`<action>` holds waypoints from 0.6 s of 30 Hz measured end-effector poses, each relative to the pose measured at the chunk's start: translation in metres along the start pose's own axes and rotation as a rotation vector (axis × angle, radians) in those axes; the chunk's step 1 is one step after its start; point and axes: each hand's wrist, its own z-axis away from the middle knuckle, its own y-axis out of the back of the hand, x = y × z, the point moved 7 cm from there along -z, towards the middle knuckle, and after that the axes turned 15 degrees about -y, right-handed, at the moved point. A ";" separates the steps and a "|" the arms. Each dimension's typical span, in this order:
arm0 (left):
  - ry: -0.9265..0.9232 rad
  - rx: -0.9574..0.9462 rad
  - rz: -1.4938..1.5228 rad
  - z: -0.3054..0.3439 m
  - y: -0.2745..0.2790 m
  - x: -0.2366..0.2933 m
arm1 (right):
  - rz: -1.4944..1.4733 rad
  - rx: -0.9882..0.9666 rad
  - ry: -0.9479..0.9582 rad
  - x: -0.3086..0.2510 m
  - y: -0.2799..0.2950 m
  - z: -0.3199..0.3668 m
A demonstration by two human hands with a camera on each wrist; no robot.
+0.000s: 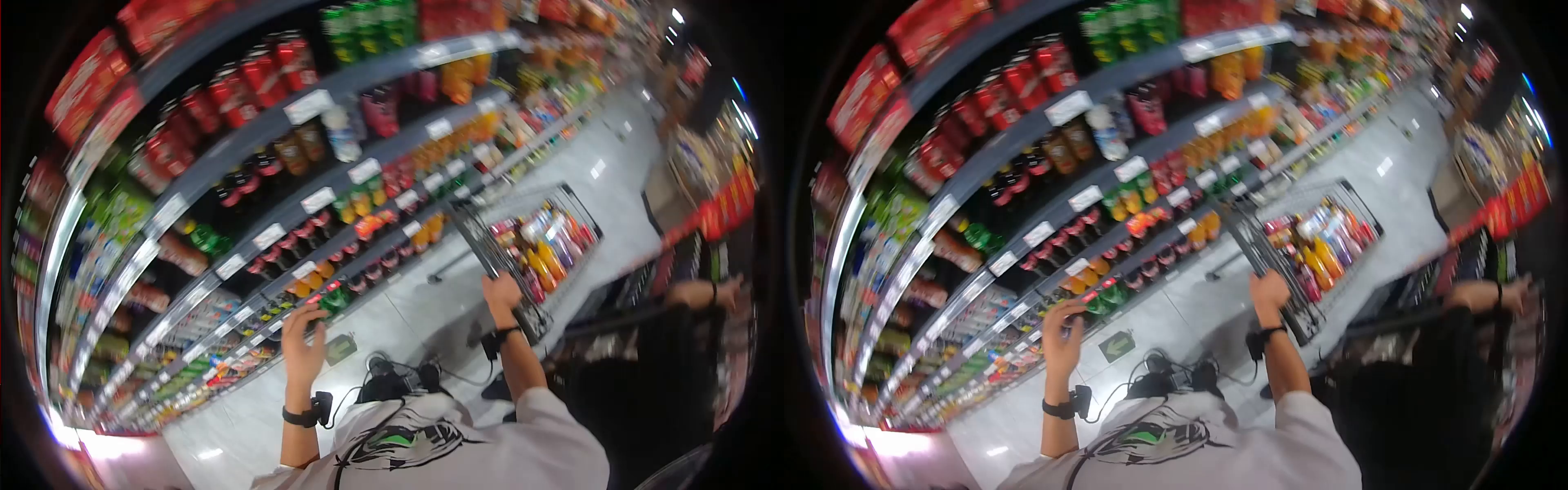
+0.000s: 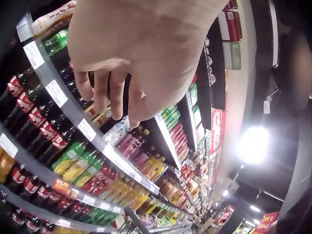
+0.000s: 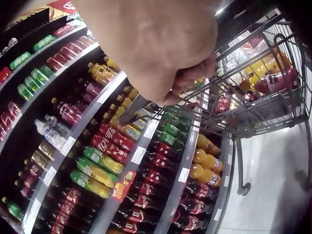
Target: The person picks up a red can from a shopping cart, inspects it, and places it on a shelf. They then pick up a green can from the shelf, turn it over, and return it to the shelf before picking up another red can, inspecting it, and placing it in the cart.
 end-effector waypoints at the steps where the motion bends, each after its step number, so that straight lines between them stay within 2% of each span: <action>1: 0.018 0.029 -0.010 0.000 0.000 -0.004 | 0.033 -0.053 -0.020 -0.001 0.002 0.005; 5: 0.030 -0.025 0.060 -0.008 -0.004 -0.019 | 0.013 -0.055 -0.048 0.002 0.010 0.018; 7: -0.054 -0.071 0.026 -0.020 -0.004 -0.018 | -0.033 -0.089 -0.033 0.003 0.018 0.030; 18: -0.145 -0.195 0.263 -0.062 0.008 -0.067 | -0.014 0.007 -0.015 0.044 0.024 0.085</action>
